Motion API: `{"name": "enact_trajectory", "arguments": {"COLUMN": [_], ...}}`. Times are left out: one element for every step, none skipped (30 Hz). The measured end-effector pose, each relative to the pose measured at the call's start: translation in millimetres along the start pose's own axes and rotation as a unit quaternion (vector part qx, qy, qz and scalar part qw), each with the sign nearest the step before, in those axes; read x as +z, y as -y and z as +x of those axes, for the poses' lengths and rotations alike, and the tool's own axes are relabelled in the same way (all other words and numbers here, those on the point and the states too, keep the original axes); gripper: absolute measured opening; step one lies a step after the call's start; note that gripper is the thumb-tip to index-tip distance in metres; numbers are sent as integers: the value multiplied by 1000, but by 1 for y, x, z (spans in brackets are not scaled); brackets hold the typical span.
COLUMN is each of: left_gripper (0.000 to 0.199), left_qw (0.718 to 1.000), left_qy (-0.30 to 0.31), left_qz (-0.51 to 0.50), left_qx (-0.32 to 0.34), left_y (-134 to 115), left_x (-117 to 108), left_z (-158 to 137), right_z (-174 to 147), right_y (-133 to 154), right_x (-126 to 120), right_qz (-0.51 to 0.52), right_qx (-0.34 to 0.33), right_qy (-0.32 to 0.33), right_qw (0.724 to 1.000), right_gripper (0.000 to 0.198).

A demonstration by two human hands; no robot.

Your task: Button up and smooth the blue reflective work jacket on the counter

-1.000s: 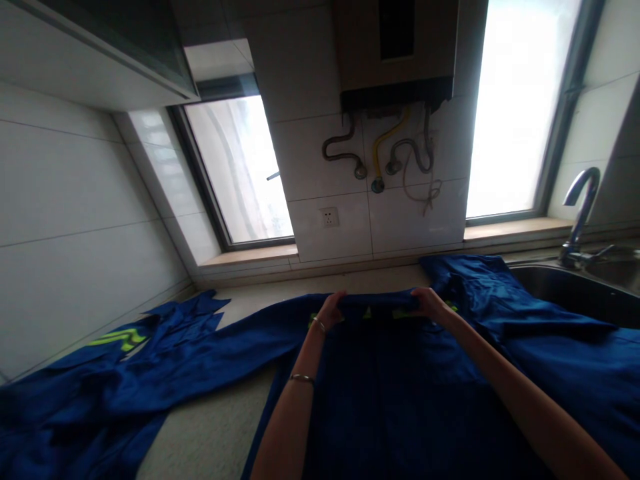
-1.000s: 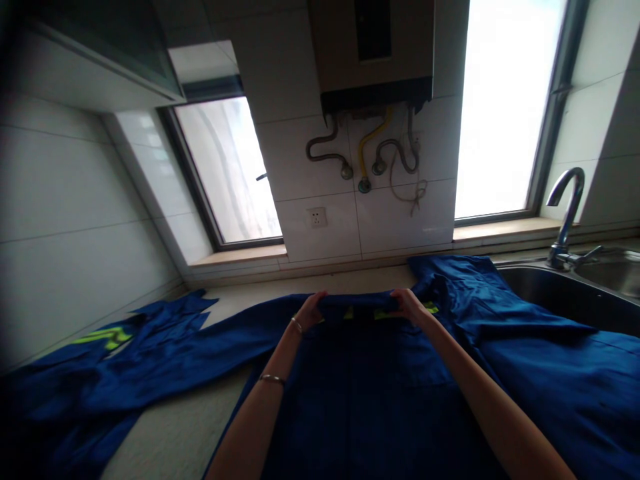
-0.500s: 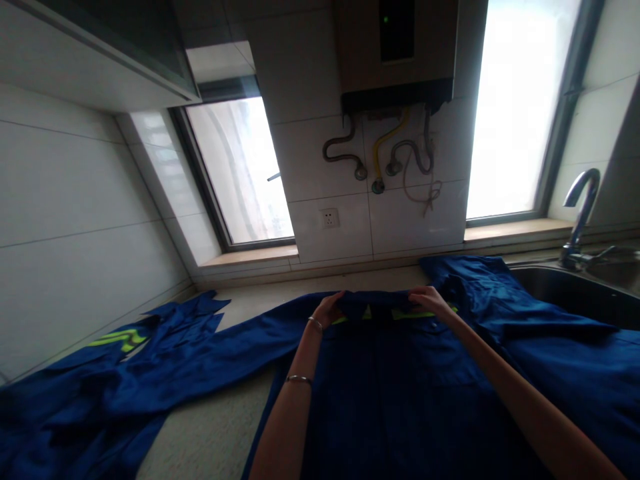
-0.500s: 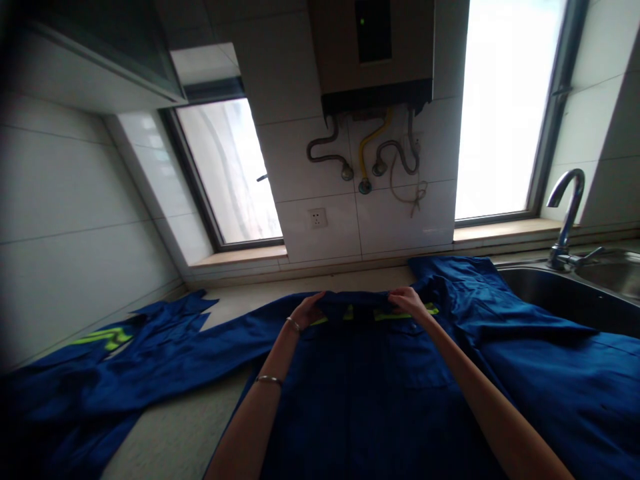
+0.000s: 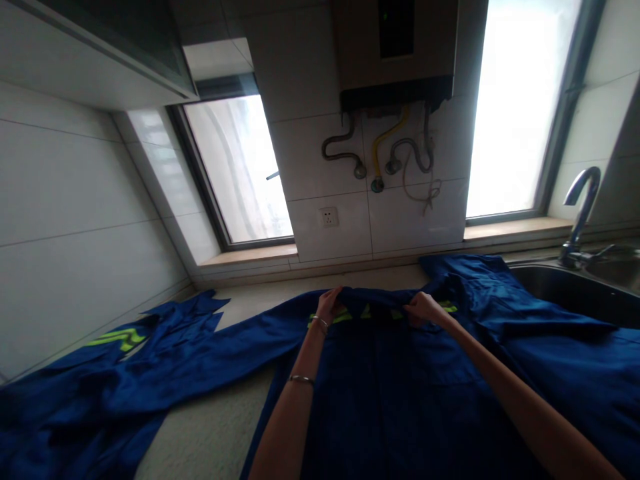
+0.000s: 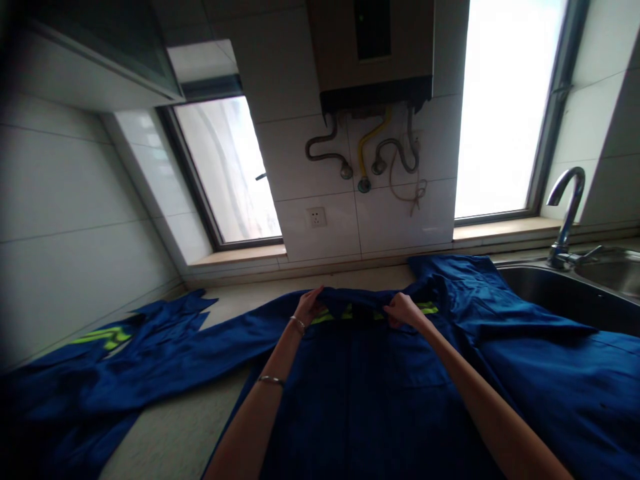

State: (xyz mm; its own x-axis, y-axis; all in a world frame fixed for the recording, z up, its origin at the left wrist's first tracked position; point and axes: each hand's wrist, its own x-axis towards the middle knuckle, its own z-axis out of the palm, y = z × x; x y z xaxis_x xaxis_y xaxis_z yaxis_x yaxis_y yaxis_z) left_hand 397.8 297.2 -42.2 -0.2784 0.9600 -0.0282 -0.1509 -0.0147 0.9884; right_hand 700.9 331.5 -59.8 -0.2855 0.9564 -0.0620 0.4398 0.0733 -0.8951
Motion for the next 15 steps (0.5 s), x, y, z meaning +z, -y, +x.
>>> {"name": "enact_trajectory", "arguments": {"left_gripper": [26, 25, 26, 27, 27, 27, 27, 27, 27, 26, 26, 26, 26, 26, 26], "left_qw": [1000, 1000, 1000, 1000, 999, 999, 998, 997, 996, 996, 996, 996, 997, 998, 998], "left_qy": [1, 1, 0, 1, 5, 16, 32, 49, 65, 75, 80, 80, 77, 67, 54], "left_qz": [-15, -22, -24, -27, -30, -35, -43, -51, -54, -52, -43, -29, -11, 8, 25], "left_qx": [-8, -9, -10, -10, -11, -11, -12, -12, -12, -13, -13, -13, -12, -6, 3], "left_y": [-1, -2, -2, -2, -2, -1, 0, 1, 2, 2, 2, 2, 1, -1, -2], "left_x": [0, 0, 0, -1, -2, -4, -5, -7, -8, -9, -9, -10, -9, -9, -8], "left_z": [0, 0, 0, 0, 1, 1, 2, 2, 2, 2, 2, 1, 1, 0, -2], "right_z": [2, 3, 5, 6, 7, 7, 6, 5, 4, 2, 1, 0, -1, -2, -2], "right_y": [0, 2, 3, 5, 8, 10, 12, 14, 16, 17, 18, 19, 20, 20, 20], "right_x": [-1, -3, -5, -7, -10, -11, -13, -13, -13, -14, -14, -14, -15, -16, -18], "right_qz": [44, 89, 134, 179, 223, 265, 303, 339, 372, 402, 427, 445, 455, 456, 448], "right_qx": [-1, -9, -25, -48, -76, -102, -122, -133, -134, -126, -115, -100, -85, -70, -54], "right_qy": [6, 8, 2, -13, -34, -57, -80, -100, -113, -117, -113, -103, -88, -71, -55], "right_qw": [999, 996, 991, 983, 971, 957, 942, 926, 911, 899, 890, 884, 882, 885, 891], "right_gripper": [30, 25, 22, 20, 21, 24, 27, 30, 30, 28, 24, 18, 12, 6, 2]}}
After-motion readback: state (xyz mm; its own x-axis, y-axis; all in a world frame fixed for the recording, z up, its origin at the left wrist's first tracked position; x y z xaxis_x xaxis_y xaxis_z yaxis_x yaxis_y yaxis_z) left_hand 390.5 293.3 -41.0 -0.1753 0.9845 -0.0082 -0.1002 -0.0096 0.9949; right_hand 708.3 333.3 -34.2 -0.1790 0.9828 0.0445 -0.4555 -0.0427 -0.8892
